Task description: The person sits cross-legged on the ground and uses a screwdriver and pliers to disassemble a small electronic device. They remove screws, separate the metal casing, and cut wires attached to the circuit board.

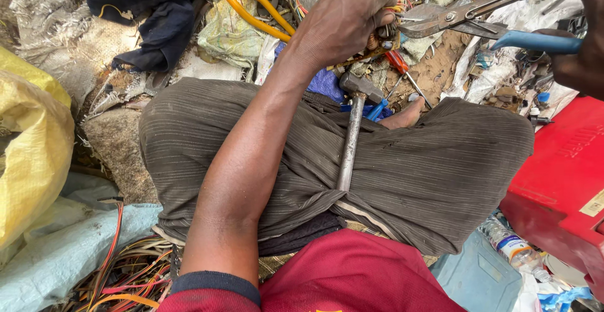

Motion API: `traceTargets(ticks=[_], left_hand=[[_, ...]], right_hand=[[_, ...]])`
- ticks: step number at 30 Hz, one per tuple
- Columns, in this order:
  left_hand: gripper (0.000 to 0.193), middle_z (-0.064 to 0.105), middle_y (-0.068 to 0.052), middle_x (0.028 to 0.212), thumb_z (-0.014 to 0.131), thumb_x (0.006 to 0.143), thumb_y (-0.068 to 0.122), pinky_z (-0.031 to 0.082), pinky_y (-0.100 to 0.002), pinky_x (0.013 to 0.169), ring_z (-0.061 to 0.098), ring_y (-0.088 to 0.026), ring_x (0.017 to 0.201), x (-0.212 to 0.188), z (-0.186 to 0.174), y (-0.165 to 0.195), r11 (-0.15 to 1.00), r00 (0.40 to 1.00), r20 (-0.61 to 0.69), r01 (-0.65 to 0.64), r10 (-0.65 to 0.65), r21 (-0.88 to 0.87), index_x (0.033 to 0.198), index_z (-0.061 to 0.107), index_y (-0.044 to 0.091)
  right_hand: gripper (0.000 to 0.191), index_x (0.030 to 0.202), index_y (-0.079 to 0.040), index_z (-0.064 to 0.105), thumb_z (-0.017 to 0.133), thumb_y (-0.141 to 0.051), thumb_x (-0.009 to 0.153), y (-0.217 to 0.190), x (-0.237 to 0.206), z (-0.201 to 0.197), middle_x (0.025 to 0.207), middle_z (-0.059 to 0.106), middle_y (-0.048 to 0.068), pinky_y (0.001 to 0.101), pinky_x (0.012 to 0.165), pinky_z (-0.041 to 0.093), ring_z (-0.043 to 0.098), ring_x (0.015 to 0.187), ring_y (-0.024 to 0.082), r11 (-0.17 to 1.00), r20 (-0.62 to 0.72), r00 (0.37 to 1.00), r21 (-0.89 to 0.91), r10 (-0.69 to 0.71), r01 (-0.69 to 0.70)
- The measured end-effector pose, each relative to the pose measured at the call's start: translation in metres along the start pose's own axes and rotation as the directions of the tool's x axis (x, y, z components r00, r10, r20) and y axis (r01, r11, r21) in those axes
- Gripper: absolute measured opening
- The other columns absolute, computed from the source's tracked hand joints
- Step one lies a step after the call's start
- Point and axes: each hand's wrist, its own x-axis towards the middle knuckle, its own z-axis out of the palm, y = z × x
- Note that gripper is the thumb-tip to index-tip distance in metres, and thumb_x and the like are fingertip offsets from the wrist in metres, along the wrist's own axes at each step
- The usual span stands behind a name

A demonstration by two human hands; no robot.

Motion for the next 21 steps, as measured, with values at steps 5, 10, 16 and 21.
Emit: traceTargets(ticks=[5, 10, 16, 21], left_hand=[[0.020, 0.072, -0.014, 0.073, 0.073, 0.096, 0.024, 0.054, -0.048, 0.061, 0.072, -0.034, 0.069, 0.001, 0.007, -0.001, 1.000, 0.998, -0.053, -0.018, 0.018, -0.002, 0.106, 0.073, 0.006], [0.013, 0.071, -0.012, 0.073, 0.069, 0.088, 0.012, 0.057, -0.046, 0.066, 0.074, -0.030, 0.071, 0.001, 0.022, 0.001, 0.993, 0.997, -0.014, -0.078, 0.079, 0.086, 0.098, 0.070, 0.006], [0.011, 0.068, -0.012, 0.071, 0.073, 0.095, 0.017, 0.053, -0.048, 0.067, 0.072, -0.032, 0.071, -0.005, 0.029, -0.002, 0.995, 0.996, -0.012, -0.087, 0.088, 0.058, 0.097, 0.069, 0.007], [0.021, 0.066, -0.013, 0.066, 0.075, 0.097, 0.025, 0.050, -0.051, 0.063, 0.069, -0.034, 0.068, 0.000, 0.029, -0.003, 0.992, 0.995, 0.052, -0.088, 0.084, 0.087, 0.091, 0.067, 0.006]], right_hand=[[0.043, 0.114, 0.003, 0.061, 0.087, -0.011, 0.083, 0.007, 0.005, 0.008, 0.080, 0.059, 0.016, 0.0387, 0.053, 0.045, 0.056, 0.060, 0.025, 0.999, 0.010, 1.000, -0.021, -0.024, 0.024], [0.044, 0.113, 0.002, 0.061, 0.087, -0.013, 0.081, 0.012, 0.011, 0.014, 0.079, 0.058, 0.015, 0.0388, 0.054, 0.045, 0.056, 0.060, 0.025, 0.998, 0.022, 0.998, -0.036, -0.053, 0.054], [0.044, 0.111, 0.002, 0.062, 0.088, -0.015, 0.079, 0.010, 0.017, 0.016, 0.077, 0.057, 0.014, 0.0389, 0.055, 0.045, 0.056, 0.060, 0.025, 0.997, 0.039, 0.997, -0.039, -0.068, 0.070], [0.045, 0.109, 0.001, 0.063, 0.089, -0.016, 0.077, 0.021, 0.008, 0.034, 0.075, 0.056, 0.013, 0.0390, 0.056, 0.045, 0.055, 0.061, 0.025, 0.996, 0.010, 0.997, -0.056, -0.074, 0.075]])
